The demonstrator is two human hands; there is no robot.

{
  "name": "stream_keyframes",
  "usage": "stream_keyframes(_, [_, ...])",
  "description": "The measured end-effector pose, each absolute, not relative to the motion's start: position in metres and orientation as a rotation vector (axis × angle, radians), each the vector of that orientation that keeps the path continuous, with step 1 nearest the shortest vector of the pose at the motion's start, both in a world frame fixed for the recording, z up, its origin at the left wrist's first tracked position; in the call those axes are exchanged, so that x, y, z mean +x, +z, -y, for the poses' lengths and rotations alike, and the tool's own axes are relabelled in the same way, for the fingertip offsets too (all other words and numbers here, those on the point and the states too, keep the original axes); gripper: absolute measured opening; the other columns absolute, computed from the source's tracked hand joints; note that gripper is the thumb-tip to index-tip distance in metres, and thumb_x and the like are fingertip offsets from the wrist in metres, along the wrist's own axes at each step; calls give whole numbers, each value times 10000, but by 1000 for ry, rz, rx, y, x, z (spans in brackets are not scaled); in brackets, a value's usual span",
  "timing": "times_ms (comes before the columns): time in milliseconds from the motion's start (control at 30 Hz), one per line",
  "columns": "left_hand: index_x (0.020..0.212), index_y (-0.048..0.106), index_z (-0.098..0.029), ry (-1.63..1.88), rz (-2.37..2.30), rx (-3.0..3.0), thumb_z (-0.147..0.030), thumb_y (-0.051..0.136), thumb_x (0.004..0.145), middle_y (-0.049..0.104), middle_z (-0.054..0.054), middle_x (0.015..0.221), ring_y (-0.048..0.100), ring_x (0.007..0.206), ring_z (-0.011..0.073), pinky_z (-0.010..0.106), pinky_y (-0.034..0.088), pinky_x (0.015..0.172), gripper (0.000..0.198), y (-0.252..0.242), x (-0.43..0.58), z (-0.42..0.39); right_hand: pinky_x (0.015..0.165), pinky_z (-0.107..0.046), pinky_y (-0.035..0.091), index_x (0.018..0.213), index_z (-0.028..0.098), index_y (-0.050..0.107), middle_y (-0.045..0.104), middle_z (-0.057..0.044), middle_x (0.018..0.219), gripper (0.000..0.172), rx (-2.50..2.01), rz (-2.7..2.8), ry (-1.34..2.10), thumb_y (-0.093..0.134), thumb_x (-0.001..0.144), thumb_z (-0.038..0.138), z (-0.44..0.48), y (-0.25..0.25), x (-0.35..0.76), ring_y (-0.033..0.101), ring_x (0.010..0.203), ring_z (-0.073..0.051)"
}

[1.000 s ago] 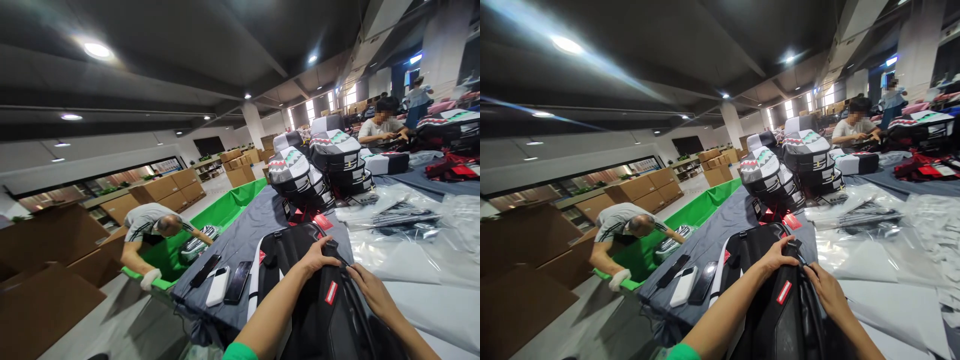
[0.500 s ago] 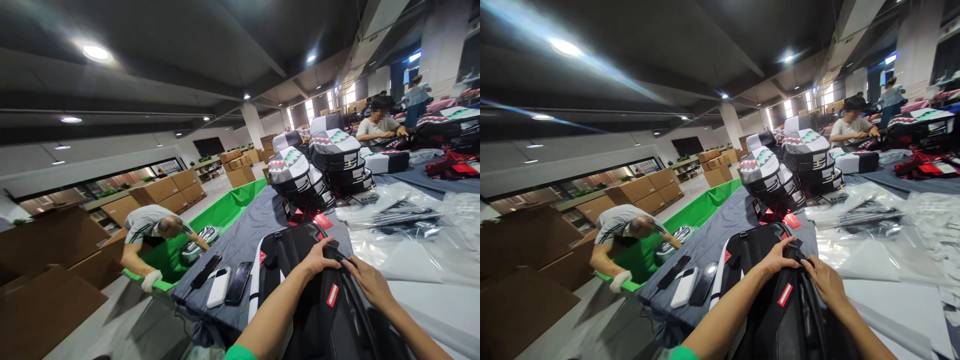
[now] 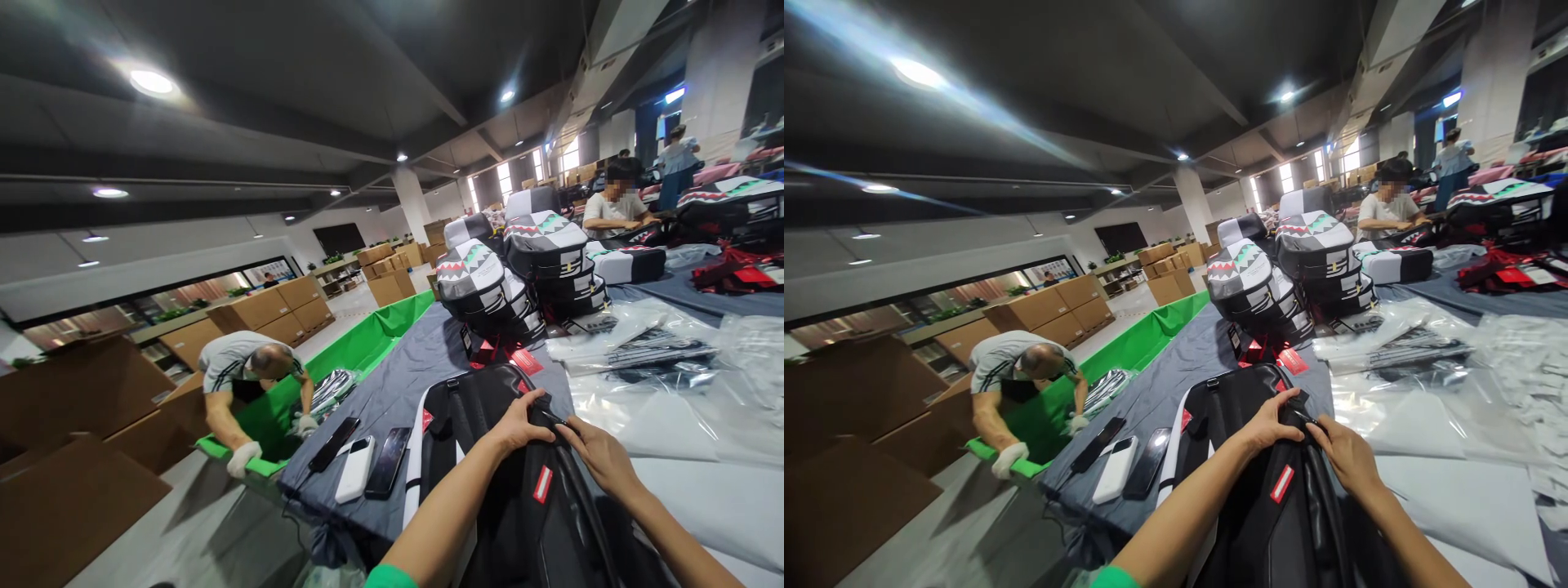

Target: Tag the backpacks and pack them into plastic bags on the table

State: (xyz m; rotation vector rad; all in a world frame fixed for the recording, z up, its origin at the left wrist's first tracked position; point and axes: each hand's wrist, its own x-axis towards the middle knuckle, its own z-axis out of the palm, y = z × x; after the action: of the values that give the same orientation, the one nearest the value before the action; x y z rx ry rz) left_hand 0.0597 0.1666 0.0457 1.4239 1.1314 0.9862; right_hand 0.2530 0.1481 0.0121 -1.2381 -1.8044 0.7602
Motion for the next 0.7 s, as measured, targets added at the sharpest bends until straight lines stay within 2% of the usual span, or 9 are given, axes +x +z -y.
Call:
stream_keyframes(167, [1309, 679, -210, 984, -1126, 1403, -84, 925, 403, 711, 57, 1068, 627, 1078, 285, 455, 457, 1054, 947, 45, 59, -168, 561, -300, 380, 620, 263, 501, 499, 13, 571, 614, -1140, 1571, 951, 556, 712, 868, -142, 13, 248, 495, 572, -188])
stream_keyframes(300, [1326, 661, -208, 981, -1094, 1358, -100, 926, 419, 714, 19, 940, 645, 976, 244, 430, 482, 1004, 951, 46, 59, -166, 425, -252, 268, 688, 269, 349, 216, 86, 553, 669, -1047, 1276, 1139, 256, 820, 918, -133, 15, 246, 231, 452, -123])
stream_keyframes(367, [1319, 662, -204, 993, -1087, 1336, -102, 930, 408, 711, 18, 940, 637, 971, 236, 424, 473, 1006, 955, 47, 59, -165, 401, -240, 222, 740, 276, 353, 177, 103, 577, 660, -1017, 1181, 1193, 178, 838, 904, -131, 15, 246, 163, 442, -114])
stream_keyframes(400, [1318, 660, -202, 999, -1080, 1324, -99, 927, 407, 710, 21, 948, 635, 968, 234, 425, 468, 1007, 955, 46, 58, -165, 398, -236, 211, 772, 275, 396, 190, 108, 578, 662, -1010, 1161, 1206, 220, 826, 910, -131, 16, 245, 160, 440, -109])
stream_keyframes(467, [1320, 653, -203, 1007, -1060, 1301, -92, 920, 408, 713, 31, 976, 638, 961, 232, 429, 467, 1003, 957, 46, 58, -164, 411, -230, 227, 875, 254, 520, 260, 110, 568, 650, -1006, 1160, 1205, 462, 757, 890, -134, 17, 242, 216, 443, -103])
stream_keyframes(567, [1312, 650, -207, 1026, -1022, 1269, -92, 909, 409, 716, 45, 1038, 642, 979, 233, 425, 467, 999, 946, 47, 57, -163, 491, -244, 355, 990, 220, 668, 406, 90, 558, 628, -1001, 1204, 1165, 826, 545, 634, -143, 20, 235, 384, 506, -119])
stream_keyframes(633, [1307, 650, -208, 1042, -1005, 1249, -99, 905, 412, 716, 49, 1062, 641, 999, 232, 418, 463, 1006, 937, 48, 56, -161, 554, -268, 416, 930, 222, 728, 501, 64, 571, 563, -999, 1224, 1143, 869, 468, 512, -151, 22, 227, 448, 551, -136])
stream_keyframes(700, [1305, 650, -212, 1055, -997, 1230, -104, 905, 417, 717, 49, 1068, 645, 1000, 230, 415, 463, 1007, 930, 49, 55, -160, 566, -283, 428, 790, 222, 737, 572, 34, 593, 455, -1003, 1219, 1135, 861, 459, 507, -158, 23, 219, 470, 555, -142])
